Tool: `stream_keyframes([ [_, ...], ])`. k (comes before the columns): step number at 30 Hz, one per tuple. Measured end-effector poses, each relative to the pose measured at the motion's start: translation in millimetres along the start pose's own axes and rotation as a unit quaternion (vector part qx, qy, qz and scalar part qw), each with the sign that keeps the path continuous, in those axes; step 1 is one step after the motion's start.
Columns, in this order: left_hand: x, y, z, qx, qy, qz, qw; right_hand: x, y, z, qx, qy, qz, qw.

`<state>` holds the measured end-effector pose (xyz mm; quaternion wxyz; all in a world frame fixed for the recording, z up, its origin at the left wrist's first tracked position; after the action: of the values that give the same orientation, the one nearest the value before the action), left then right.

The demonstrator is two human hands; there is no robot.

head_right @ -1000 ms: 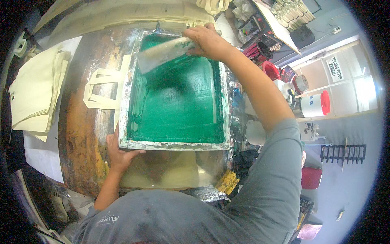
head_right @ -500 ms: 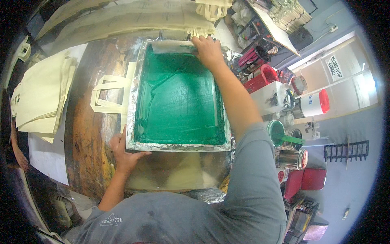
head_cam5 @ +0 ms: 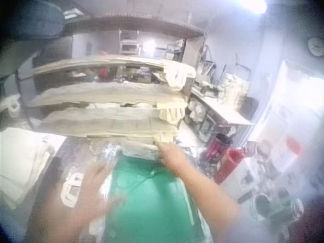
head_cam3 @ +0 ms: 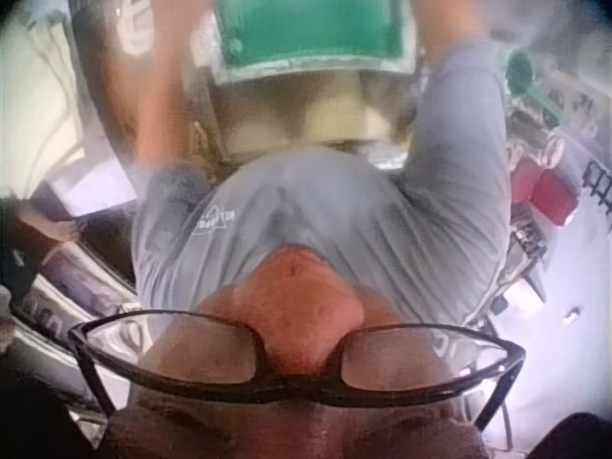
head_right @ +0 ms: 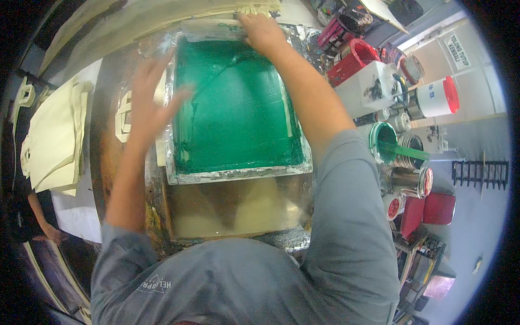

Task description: The person aligns yellow tote bags onto a flat printing surface, lowers a mesh screen frame over them, and pulls a squeegee with green ink across the screen to print a logo.

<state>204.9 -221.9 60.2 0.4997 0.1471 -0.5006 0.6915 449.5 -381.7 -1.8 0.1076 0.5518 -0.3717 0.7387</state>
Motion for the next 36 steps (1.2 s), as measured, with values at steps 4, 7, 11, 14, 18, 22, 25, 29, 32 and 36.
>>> stream_keyframes([
  [4, -87, -108, -51, -0.01, -0.174, -0.04, 0.984, 20, 14, -15, -0.052, 0.071, 0.037, 0.995],
  [7, -139, -135, -79, -0.069, -0.262, -0.031, 0.962, 10, 21, -17, -0.046, 0.06, 0.019, 0.997],
  [11, -142, -142, -73, -0.024, -0.255, -0.039, 0.966, 26, 24, -14, -0.057, -0.039, 0.062, 0.996],
  [14, -139, -129, -55, -0.063, -0.26, -0.066, 0.961, 28, 42, -22, -0.021, 0.025, 0.11, 0.993],
  [18, -124, -87, -30, -0.077, -0.25, -0.061, 0.963, 45, 76, -49, -0.08, 0.061, -0.024, 0.995],
  [22, -99, -32, 5, -0.156, -0.253, 0.018, 0.955, 70, 117, -82, -0.085, 0.015, -0.055, 0.995],
  [25, -84, 11, 27, -0.141, -0.25, 0.007, 0.958, 88, 149, -110, -0.077, 0.001, -0.088, 0.993],
  [29, -56, 75, 72, -0.101, -0.217, 0.011, 0.971, 119, 203, -144, -0.055, -0.036, -0.105, 0.992],
  [32, -41, 104, 89, -0.077, -0.205, 0.011, 0.976, 131, 229, -167, -0.051, -0.018, -0.12, 0.991],
  [36, -37, 91, 89, -0.08, -0.215, -0.001, 0.973, 137, 211, -158, -0.05, -0.036, -0.125, 0.99],
])
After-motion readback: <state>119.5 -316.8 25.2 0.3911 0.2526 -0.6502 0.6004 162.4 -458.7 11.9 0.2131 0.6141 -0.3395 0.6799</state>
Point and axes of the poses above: each hand's wrist, its own y-axis away from the middle knuckle, its own x-axis out of the back of the hand, z = x × y, the point moved 10 cm from there along -y, towards the middle knuckle, and after that the axes turned 1 degree about -y, right-handed, at the moved point
